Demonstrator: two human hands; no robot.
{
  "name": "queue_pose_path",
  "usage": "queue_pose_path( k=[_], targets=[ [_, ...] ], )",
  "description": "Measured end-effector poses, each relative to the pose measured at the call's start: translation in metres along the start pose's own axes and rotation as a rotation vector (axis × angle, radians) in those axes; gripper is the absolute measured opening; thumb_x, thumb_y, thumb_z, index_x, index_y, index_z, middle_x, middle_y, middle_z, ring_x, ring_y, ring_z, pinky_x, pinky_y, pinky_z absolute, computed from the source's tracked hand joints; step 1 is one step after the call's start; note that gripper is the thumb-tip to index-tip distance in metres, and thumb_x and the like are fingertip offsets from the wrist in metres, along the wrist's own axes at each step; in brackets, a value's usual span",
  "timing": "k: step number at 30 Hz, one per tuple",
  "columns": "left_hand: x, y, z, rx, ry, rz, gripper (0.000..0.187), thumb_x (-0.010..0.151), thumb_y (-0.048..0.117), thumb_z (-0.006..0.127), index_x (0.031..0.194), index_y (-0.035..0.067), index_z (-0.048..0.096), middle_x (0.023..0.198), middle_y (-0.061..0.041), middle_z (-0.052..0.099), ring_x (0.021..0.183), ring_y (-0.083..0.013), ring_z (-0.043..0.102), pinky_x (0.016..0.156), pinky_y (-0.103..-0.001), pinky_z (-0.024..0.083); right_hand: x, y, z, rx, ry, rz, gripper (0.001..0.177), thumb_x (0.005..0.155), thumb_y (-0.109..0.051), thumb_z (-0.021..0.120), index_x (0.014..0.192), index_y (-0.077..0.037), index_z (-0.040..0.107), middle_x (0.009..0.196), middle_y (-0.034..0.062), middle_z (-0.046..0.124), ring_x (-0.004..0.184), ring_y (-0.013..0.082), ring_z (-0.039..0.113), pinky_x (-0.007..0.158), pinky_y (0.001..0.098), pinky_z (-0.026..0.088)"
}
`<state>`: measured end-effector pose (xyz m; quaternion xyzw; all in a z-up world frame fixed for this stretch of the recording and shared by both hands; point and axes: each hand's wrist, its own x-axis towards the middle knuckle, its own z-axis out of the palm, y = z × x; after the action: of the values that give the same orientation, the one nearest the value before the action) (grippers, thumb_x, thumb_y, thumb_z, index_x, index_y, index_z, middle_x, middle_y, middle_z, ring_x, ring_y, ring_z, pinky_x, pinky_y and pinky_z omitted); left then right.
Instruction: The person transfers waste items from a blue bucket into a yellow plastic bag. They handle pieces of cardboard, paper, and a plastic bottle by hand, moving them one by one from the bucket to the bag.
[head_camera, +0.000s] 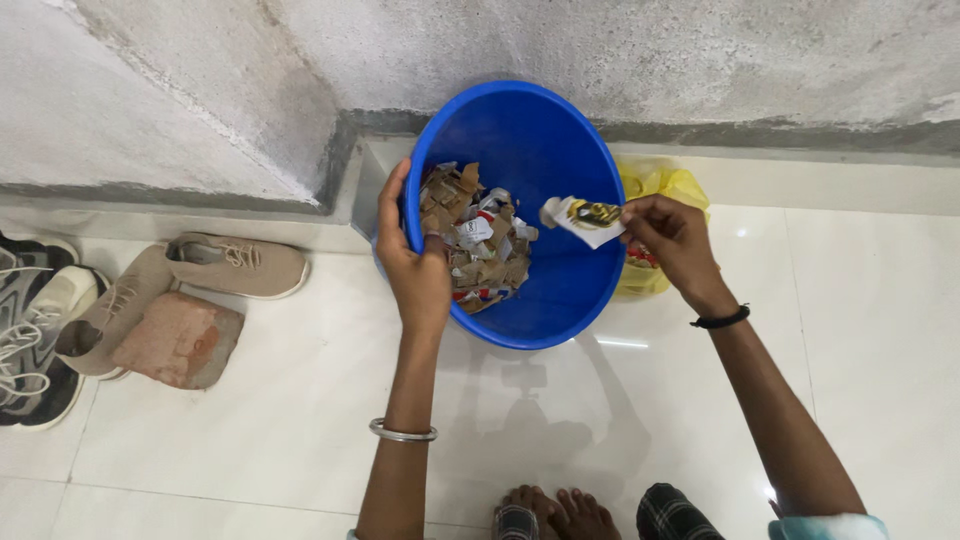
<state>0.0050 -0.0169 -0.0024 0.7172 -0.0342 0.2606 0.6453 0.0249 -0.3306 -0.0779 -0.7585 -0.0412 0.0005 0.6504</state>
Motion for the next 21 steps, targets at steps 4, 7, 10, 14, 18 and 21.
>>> queue_pose_path(
  k=[4,7,10,14,18,21],
  targets=[
    [0.002,0.001,0.0,-0.032,-0.007,-0.021,0.066,0.086,-0.018,0.05,0.149,0.004,0.05,0.151,-0.014,0.055,0.141,-0.0261,0.054,0.123,-0.039,0.039,-0.011,0.002,-0.034,-0.199,0.246,-0.119,0.011,0.106,-0.008,0.064,0.108,0.002,0.067,0.099,0.007,0.071,0.085,0.0091,0.068,0.074,0.0238,0.057],
    [0.003,0.0,0.002,-0.045,-0.008,-0.011,0.07,0.083,-0.02,0.048,0.149,0.004,0.05,0.152,-0.014,0.054,0.141,-0.0261,0.054,0.125,-0.039,0.039,-0.019,0.003,-0.047,-0.422,0.391,-0.126,0.014,0.105,-0.01,0.066,0.106,0.004,0.068,0.092,0.0106,0.072,0.078,0.0131,0.067,0.064,0.026,0.053],
    [0.004,-0.001,0.003,-0.042,-0.02,0.003,0.069,0.084,-0.02,0.05,0.149,0.004,0.05,0.152,-0.014,0.054,0.142,-0.0259,0.054,0.125,-0.039,0.039,-0.022,0.006,-0.05,-0.568,0.416,0.0,0.016,0.101,-0.013,0.067,0.104,0.002,0.07,0.087,0.0119,0.073,0.063,0.0192,0.067,0.055,0.0303,0.051],
    [0.004,-0.001,0.005,-0.04,-0.033,0.004,0.07,0.084,-0.02,0.05,0.149,0.004,0.05,0.151,-0.014,0.054,0.142,-0.0259,0.054,0.125,-0.039,0.039,-0.025,0.013,-0.049,-0.705,0.458,-0.138,0.016,0.101,-0.016,0.069,0.102,0.0,0.072,0.088,0.0119,0.075,0.074,0.0181,0.071,0.062,0.0316,0.052],
    [0.003,-0.001,0.005,-0.017,-0.033,0.021,0.071,0.083,-0.02,0.049,0.15,0.004,0.049,0.152,-0.014,0.053,0.143,-0.026,0.052,0.125,-0.039,0.038,-0.027,0.017,-0.05,-0.79,0.497,-0.122,0.015,0.099,-0.016,0.07,0.1,-0.001,0.074,0.09,0.0118,0.075,0.071,0.0208,0.07,0.063,0.0343,0.053],
    [0.004,-0.002,0.006,-0.036,-0.034,-0.002,0.065,0.088,-0.019,0.052,0.149,0.004,0.05,0.152,-0.013,0.054,0.142,-0.0258,0.054,0.125,-0.039,0.04,-0.028,0.018,-0.048,-0.824,0.451,-0.136,0.013,0.097,-0.014,0.07,0.099,-0.002,0.074,0.091,0.0102,0.075,0.07,0.0208,0.069,0.064,0.0348,0.053]
  ],
)
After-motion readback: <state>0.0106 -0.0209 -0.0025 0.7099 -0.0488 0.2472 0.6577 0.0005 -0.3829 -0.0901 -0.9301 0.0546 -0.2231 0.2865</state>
